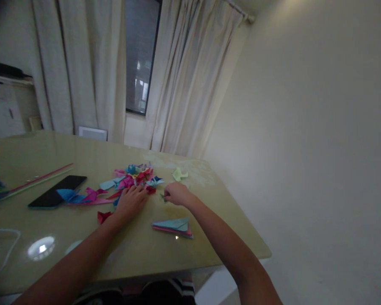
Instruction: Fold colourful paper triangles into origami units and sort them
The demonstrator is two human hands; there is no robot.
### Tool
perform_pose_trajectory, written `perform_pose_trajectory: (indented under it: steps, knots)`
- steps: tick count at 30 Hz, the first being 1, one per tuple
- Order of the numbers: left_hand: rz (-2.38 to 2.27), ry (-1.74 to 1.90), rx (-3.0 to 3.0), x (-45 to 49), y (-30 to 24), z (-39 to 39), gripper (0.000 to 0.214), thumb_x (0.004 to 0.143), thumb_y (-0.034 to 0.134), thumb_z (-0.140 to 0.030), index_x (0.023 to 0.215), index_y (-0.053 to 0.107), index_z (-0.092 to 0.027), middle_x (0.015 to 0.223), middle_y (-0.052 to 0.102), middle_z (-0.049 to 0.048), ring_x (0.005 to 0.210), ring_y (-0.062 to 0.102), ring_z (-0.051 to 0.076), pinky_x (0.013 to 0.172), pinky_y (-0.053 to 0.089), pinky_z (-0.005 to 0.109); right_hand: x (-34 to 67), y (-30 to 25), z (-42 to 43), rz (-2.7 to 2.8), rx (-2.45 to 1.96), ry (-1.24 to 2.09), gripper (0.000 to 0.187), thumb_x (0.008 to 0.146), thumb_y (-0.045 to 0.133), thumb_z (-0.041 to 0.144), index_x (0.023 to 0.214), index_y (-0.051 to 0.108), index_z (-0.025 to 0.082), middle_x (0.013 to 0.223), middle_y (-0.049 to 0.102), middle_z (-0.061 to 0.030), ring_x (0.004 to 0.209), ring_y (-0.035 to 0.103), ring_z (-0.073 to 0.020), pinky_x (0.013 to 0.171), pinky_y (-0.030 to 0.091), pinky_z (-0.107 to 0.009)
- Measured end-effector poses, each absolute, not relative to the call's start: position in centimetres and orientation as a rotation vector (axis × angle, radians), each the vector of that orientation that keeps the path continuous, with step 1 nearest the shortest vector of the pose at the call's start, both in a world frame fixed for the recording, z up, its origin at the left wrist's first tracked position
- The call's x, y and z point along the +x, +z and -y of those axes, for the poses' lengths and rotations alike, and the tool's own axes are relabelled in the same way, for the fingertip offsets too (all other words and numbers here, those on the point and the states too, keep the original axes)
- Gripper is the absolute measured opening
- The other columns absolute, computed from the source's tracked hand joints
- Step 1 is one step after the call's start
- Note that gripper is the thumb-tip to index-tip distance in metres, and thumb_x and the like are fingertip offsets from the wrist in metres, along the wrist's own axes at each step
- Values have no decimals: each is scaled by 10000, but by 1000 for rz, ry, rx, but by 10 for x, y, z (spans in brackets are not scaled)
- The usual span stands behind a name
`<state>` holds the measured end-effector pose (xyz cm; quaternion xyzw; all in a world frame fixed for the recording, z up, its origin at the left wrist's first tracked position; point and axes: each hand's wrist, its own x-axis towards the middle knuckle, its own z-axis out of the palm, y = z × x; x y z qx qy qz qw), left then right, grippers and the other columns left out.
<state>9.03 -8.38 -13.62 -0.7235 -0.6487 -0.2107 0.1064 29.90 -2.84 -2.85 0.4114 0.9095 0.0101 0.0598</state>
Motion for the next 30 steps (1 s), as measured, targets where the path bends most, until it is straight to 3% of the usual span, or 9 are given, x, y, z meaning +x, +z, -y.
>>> perform_pose_trajectory:
  steps: [3,11,17,21,25,28,30]
  knots:
    - [1918,-607,-2155,88,-140,79,365,979,494,-126,1252,728,-189,1215,747,165,1175,659,351,998,462,505,307,-31,31,-2698,1267,23,175,872,749,252,1016,849,257,990,820,-51,905,740,-221,697,461,-244]
    - [1853,-714,-2199,86,-146,71,376,949,468,-52,1205,716,-172,1216,717,144,1152,650,291,978,483,412,312,-39,31,-2687,1297,-2,142,873,742,251,945,862,230,949,826,-74,876,745,-222,676,440,-245]
    - [1679,-1106,-2123,93,-133,76,233,994,487,-166,1075,704,-192,1098,688,124,1072,620,289,968,494,423,307,-26,28,-2850,1363,-36,231,1016,624,304,1015,824,189,983,809,-66,879,713,-181,738,447,-247]
    - [1500,-1152,-2189,98,-123,84,218,984,489,-145,1031,694,-203,1042,689,108,1020,619,274,963,503,421,292,-22,29,-3125,1420,-425,278,1075,551,343,1080,767,170,953,776,-46,834,690,-163,769,482,-258]
    - [1323,-1081,-2285,104,-124,89,258,952,506,-96,1073,707,-203,1124,699,119,1085,627,268,1007,507,425,273,-28,31,-3235,1452,-992,350,1069,566,439,1300,680,202,1077,764,-62,887,709,-179,845,539,-302]
    - [1232,-978,-2316,113,-131,91,295,922,537,-90,1110,729,-211,1232,679,147,1215,599,305,1107,467,506,263,-37,29,-3175,1476,-1072,433,1003,674,462,1362,646,223,1146,750,-65,993,709,-209,923,542,-336]
    - [1203,-904,-2338,120,-134,93,311,894,554,-84,1108,738,-216,1278,663,157,1264,576,324,1133,449,540,259,-43,26,-3163,1503,-1054,420,944,749,440,1295,684,219,1127,746,-50,1023,696,-219,950,530,-339]
